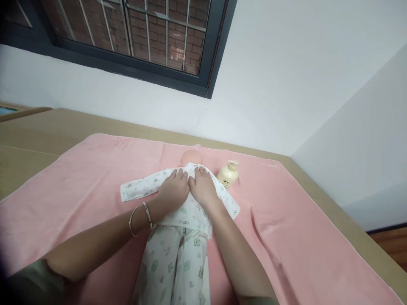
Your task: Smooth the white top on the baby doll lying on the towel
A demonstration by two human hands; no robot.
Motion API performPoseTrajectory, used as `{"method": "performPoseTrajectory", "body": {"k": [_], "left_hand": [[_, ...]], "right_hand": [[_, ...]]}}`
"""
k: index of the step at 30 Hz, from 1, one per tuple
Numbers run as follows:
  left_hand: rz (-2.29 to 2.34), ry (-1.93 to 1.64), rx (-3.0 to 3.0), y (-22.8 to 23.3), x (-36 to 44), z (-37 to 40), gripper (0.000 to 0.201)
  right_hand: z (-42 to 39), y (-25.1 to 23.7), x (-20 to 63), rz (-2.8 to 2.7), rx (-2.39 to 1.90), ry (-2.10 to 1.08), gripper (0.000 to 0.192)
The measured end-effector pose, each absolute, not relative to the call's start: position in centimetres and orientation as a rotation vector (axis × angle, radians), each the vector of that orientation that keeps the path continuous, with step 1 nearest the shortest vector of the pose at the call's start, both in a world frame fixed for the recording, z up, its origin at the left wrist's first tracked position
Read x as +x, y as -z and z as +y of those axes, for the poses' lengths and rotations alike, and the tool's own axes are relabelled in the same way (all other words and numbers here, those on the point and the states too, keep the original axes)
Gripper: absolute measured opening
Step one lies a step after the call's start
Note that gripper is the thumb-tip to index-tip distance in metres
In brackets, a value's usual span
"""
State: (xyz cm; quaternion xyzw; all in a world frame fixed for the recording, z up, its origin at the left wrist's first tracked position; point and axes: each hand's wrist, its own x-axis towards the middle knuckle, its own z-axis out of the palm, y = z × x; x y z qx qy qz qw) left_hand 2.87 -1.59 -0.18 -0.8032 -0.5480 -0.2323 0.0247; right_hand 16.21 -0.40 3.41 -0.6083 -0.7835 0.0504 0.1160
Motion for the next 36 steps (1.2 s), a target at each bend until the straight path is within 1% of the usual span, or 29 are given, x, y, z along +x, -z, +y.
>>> {"method": "performPoseTrajectory", "body": {"k": [3, 6, 10, 13, 15, 20, 23, 27, 32, 36], "left_hand": [[-1.656, 0.755, -2.6, -0.7, 1.4, 0.3, 0.033], [-1.737, 0.755, -2.657, -1.3, 0.6, 1.3, 0.033], [-1.71, 0.685, -2.569, -0.7, 1.9, -0.2, 0.039], [-1.645, 0.602, -2.558, 0.0, 3.1, -2.0, 0.044], [-1.618, 0.581, -2.573, 0.1, 3.3, -2.4, 0.043], [-1.55, 0.75, -2.649, -1.0, 1.6, -0.4, 0.035], [-1.62, 0.777, -2.709, -1.4, 0.4, 1.3, 0.032], [-1.775, 0.753, -2.677, -1.1, 0.5, 1.8, 0.037], [-1.778, 0.705, -2.479, 0.1, 2.3, -0.6, 0.047], [-1.68, 0.748, -2.545, 0.2, 2.3, -0.8, 0.044]], "right_hand": [[-2.5, -4.2, 14.6, -2.328, -1.91, -0.011, 0.051], [-4.3, -5.2, 13.7, -2.436, -1.93, 0.037, 0.047], [-3.2, -5.3, 14.6, -2.34, -1.898, -0.095, 0.042], [-0.9, -4.1, 16.0, -2.268, -1.809, -0.159, 0.045], [0.1, -3.3, 16.5, -2.277, -1.755, -0.164, 0.048], [-0.8, -3.2, 15.6, -2.272, -1.813, -0.144, 0.051], [-2.4, -4.0, 14.6, -2.277, -1.845, -0.112, 0.049], [-2.6, -4.6, 14.8, -2.271, -1.828, -0.14, 0.041], [-0.1, -3.8, 16.7, -2.21, -1.746, -0.197, 0.039], [0.3, -3.5, 16.8, -2.212, -1.752, -0.188, 0.04]]}}
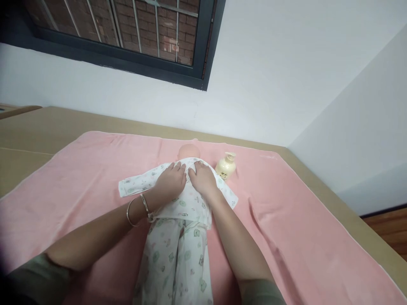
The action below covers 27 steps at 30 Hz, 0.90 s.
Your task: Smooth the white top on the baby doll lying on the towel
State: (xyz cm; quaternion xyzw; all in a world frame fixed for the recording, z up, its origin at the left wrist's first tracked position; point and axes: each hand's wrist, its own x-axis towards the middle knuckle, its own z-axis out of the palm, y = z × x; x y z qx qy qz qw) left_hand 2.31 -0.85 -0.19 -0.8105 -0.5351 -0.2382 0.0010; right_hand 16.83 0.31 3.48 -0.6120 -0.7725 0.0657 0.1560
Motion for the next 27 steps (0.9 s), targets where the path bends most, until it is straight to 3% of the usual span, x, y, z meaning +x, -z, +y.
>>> {"method": "performPoseTrajectory", "body": {"k": [4, 9, 17, 27], "left_hand": [[-1.713, 0.707, -2.633, -0.8, 0.9, 0.9, 0.033], [-1.827, 0.638, -2.628, -1.3, 0.5, 1.5, 0.034], [-1.896, 0.649, -2.54, -0.7, 1.3, 1.1, 0.044], [-1.72, 0.7, -2.499, -0.3, 2.3, -0.8, 0.045]], "right_hand": [[-1.7, -4.3, 15.3, -2.237, -1.841, -0.059, 0.038], [-3.2, -5.4, 14.3, -2.265, -1.932, -0.066, 0.033], [0.2, -2.5, 16.0, -2.178, -1.813, -0.248, 0.059], [0.9, -2.4, 16.8, -2.163, -1.806, -0.351, 0.061]]}}
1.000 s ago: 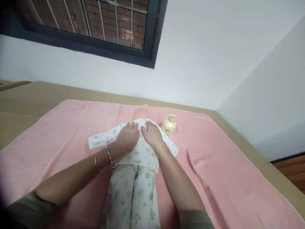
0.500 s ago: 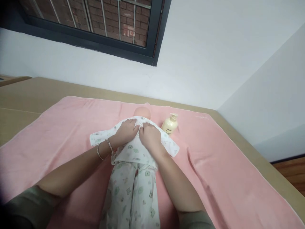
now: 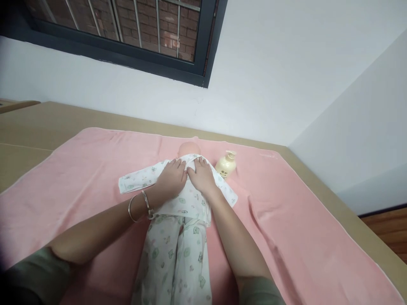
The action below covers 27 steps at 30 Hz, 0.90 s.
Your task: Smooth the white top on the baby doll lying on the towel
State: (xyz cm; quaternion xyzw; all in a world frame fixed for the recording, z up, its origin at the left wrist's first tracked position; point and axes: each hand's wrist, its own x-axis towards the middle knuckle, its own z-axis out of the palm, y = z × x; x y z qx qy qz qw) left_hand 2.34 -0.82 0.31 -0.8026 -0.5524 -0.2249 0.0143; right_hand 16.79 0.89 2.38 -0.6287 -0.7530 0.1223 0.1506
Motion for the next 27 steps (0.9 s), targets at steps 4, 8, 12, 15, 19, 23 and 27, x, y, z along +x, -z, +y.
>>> {"method": "performPoseTrajectory", "body": {"k": [4, 8, 12, 15, 19, 23, 27], "left_hand": [[-1.736, 0.703, -2.63, -1.1, 1.4, 0.3, 0.037], [-1.811, 0.628, -2.606, -1.6, 0.4, 1.4, 0.037], [-1.73, 0.589, -2.501, -1.0, 1.3, 0.1, 0.038], [-1.688, 0.595, -2.439, -0.6, 2.4, -1.7, 0.044], [-1.636, 0.625, -2.492, -0.9, 2.7, -2.4, 0.038], [-1.806, 0.722, -2.542, -1.3, 1.5, -0.2, 0.037], [-1.929, 0.77, -2.527, -1.5, 0.4, 1.8, 0.044]], "right_hand": [[-0.4, -3.0, 15.8, -2.201, -1.859, -0.226, 0.058], [-3.0, -4.6, 14.5, -2.304, -1.846, -0.125, 0.048], [-3.2, -5.3, 14.8, -2.263, -1.855, -0.196, 0.038], [-1.3, -4.5, 16.1, -2.107, -1.884, -0.207, 0.04], [0.7, -3.0, 17.2, -2.107, -1.856, -0.248, 0.048], [-0.3, -3.1, 16.2, -2.203, -1.908, -0.235, 0.056], [-2.1, -3.8, 14.6, -2.273, -1.893, -0.131, 0.055]]}}
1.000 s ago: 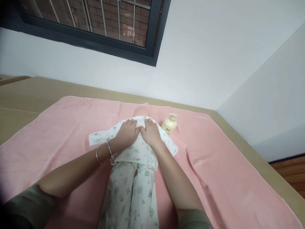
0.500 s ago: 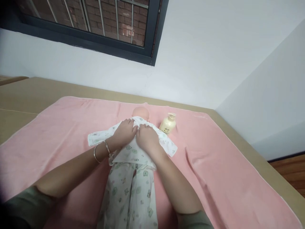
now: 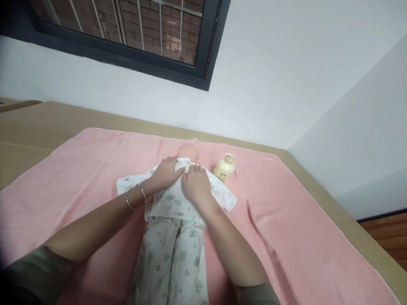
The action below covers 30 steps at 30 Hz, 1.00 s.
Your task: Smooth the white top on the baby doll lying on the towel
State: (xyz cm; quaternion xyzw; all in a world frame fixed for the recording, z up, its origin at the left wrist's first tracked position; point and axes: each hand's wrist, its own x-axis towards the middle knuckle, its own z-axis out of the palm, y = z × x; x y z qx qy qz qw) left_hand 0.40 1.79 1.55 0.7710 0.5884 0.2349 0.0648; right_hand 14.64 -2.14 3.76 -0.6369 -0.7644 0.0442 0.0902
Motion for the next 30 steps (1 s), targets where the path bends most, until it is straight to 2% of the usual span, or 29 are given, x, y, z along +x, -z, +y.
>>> {"method": "performPoseTrajectory", "body": {"k": [10, 22, 30], "left_hand": [[1.814, -0.598, 2.519, -1.8, 1.7, -1.0, 0.045], [1.669, -0.602, 2.315, -2.1, 0.0, 1.6, 0.039], [1.79, -0.602, 2.316, -1.7, 0.5, 1.1, 0.051]], "right_hand": [[0.8, -3.0, 17.4, -2.136, -1.856, -0.298, 0.049], [-2.6, -5.0, 15.1, -2.301, -1.866, -0.17, 0.041], [0.5, -3.1, 16.8, -2.09, -1.865, -0.36, 0.049]]}}
